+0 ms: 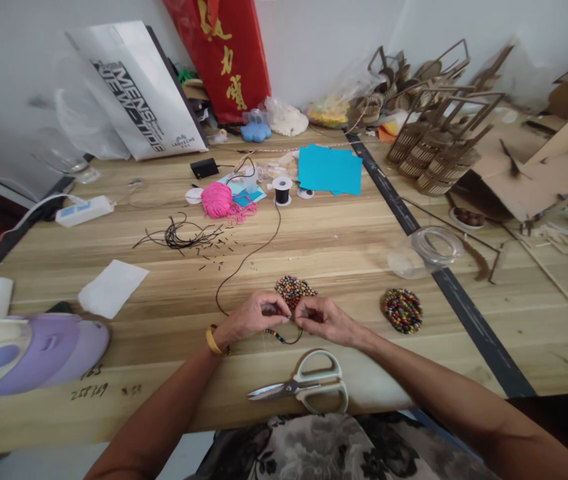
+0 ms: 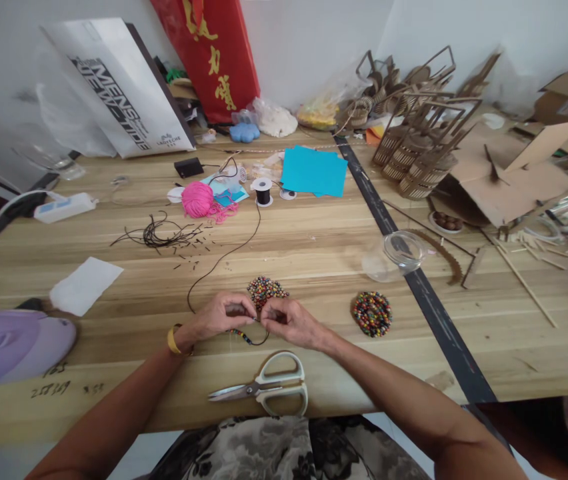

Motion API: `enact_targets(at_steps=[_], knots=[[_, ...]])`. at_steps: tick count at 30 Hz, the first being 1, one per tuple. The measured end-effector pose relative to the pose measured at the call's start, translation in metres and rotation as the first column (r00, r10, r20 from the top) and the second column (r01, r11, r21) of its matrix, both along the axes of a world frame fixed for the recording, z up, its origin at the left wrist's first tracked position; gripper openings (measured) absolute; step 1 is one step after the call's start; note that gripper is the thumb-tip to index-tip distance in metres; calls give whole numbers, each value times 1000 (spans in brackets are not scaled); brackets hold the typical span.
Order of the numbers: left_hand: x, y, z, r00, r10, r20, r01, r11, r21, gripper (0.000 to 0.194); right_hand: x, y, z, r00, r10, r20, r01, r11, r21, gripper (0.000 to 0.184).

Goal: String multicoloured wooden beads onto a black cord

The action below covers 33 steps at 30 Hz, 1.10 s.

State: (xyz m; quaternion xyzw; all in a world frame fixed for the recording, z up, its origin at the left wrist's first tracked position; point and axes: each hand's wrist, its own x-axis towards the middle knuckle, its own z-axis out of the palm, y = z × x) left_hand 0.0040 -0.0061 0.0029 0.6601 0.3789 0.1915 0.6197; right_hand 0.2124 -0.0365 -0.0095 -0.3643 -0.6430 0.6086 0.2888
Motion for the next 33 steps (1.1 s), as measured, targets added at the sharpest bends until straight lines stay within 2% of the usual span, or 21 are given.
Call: enact_targets(at_steps=[13, 21, 33], knots=[[0, 0, 1, 1000, 4, 10, -4, 1000, -9, 12, 0, 0, 3, 1000, -5, 11, 5, 1000, 4, 19], [1, 0, 5, 1000, 0, 8, 0, 1000, 4, 11, 0, 0, 0, 1000, -4, -14, 4, 1000, -2, 19], [1, 0, 4, 1000, -3, 13, 2, 999, 45, 11, 0, 0, 0, 1000, -9, -11, 9, 1000, -11, 20]])
